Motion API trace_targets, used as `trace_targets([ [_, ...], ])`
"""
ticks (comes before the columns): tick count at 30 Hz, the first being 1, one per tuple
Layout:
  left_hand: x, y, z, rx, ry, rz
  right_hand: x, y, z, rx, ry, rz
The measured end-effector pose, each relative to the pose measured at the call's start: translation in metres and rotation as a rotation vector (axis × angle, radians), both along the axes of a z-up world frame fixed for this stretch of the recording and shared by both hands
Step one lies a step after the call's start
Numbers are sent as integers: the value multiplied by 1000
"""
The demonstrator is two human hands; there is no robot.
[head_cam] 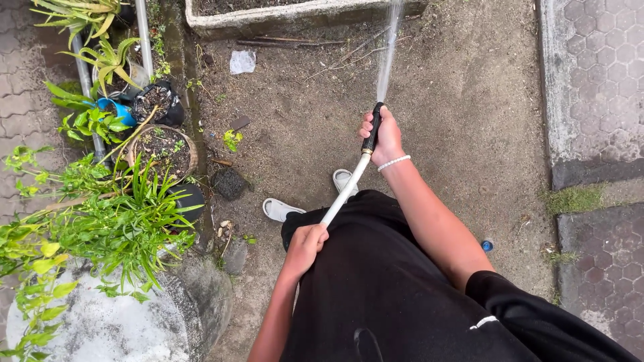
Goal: Watering various potted herbs and garden plants using a handheld hose.
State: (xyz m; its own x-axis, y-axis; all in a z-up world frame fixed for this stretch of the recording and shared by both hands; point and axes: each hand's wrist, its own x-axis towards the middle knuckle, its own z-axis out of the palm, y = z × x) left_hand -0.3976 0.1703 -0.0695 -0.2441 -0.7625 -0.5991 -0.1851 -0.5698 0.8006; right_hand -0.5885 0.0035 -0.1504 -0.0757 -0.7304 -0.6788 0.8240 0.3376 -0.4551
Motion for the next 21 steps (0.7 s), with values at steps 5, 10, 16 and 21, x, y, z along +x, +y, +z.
trace_targets([
  [5, 1, 0, -1, -4, 2, 9, 4, -2, 3, -8, 24, 9],
  [10, 5, 4, -5, 0, 2, 35, 11, -5, -4, -10, 29, 46],
  [16, 9, 8, -9, -18, 8, 72, 20, -8, -4, -11, 23, 72],
  [21, 12, 8, -12, -22, 4, 79, 21, -8, -4, -16, 5, 58],
])
